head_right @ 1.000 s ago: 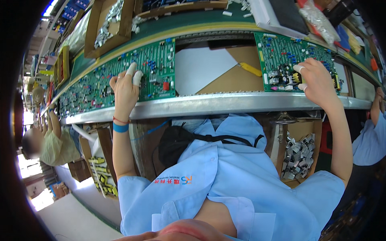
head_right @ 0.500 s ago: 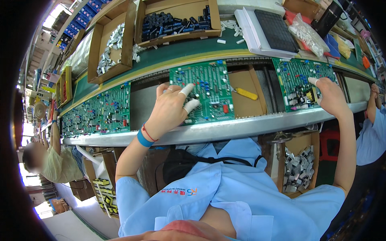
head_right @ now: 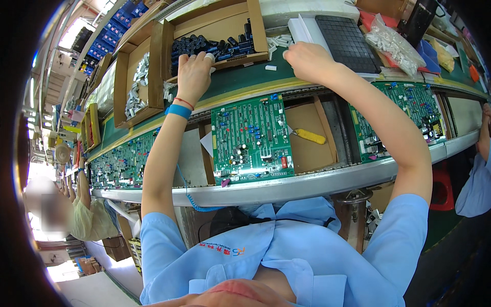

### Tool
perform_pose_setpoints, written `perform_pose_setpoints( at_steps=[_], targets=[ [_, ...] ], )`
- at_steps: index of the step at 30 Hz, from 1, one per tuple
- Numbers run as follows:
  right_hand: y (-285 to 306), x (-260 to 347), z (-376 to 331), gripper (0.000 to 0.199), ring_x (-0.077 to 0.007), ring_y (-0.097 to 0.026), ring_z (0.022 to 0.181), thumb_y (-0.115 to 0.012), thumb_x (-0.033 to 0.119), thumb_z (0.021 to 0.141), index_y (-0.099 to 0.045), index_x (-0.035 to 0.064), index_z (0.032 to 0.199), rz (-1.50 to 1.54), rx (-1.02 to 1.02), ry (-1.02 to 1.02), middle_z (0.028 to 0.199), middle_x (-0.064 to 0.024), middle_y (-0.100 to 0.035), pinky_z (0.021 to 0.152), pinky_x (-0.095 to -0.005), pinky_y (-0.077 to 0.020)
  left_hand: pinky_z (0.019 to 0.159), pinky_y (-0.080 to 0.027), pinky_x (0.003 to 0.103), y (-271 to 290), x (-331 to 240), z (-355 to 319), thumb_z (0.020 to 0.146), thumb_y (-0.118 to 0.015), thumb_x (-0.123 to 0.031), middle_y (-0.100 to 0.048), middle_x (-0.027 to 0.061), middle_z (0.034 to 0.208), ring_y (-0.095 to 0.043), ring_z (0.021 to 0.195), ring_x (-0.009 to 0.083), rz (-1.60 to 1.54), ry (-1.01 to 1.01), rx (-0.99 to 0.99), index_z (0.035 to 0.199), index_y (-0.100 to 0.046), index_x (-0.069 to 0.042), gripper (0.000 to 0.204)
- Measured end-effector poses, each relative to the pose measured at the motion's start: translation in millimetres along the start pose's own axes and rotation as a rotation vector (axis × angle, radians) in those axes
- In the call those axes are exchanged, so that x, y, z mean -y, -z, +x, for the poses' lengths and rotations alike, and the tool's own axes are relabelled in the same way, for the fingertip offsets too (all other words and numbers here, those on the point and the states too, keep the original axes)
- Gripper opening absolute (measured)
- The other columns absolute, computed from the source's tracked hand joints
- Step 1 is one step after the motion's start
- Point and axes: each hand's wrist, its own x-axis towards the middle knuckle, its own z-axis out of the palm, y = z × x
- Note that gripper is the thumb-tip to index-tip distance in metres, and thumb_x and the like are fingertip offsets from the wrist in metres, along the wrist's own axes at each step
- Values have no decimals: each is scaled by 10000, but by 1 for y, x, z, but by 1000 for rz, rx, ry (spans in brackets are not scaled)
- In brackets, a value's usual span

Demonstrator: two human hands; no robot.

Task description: Manually assemble components and heat sinks onto printed circuit boards at an assembly line.

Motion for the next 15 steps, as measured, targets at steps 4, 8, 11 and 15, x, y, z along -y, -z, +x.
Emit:
perform_pose_setpoints(
  at_steps=[4, 8, 11, 15],
  targets=[
    [-31, -14, 37, 222, -342, -644, 998, -539, 6, 808, -672, -1, 985, 26, -186, -19, 1028, -170, -666, 844, -443, -551, 817, -381, 423, 2, 3, 13, 826, -656, -109, -623, 71, 875, -626, 844, 261, -116, 70, 24, 926, -628, -108, 104],
    [-41, -13, 80, 308, -347, -594, 1143, -536, 121, 903, -622, 8, 1176, 100, -70, -194, 1233, -188, -612, 942, -436, -516, 843, -381, 425, 5, 19, 37, 833, -642, -82, -638, 57, 913, -620, 857, 281, -141, 81, -28, 970, -621, -111, 142],
    [-57, -5, 90, 374, -344, -525, 1257, -532, 206, 946, -584, 38, 1275, 196, -7, -213, 1356, -186, -551, 1016, -435, -474, 860, -392, 429, -1, 39, 47, 788, -607, -15, -641, 67, 953, -622, 872, 297, -119, 106, -7, 994, -625, -95, 222],
    [-73, 16, 95, 466, -356, -461, 1316, -548, 181, 962, -482, 132, 1420, 208, -88, -40, 1450, -156, -486, 1094, -440, -392, 842, -430, 410, -20, 49, 53, 767, -604, -8, -650, 92, 1015, -633, 856, 324, -138, 70, 0, 984, -622, -57, 224]
  ],
)
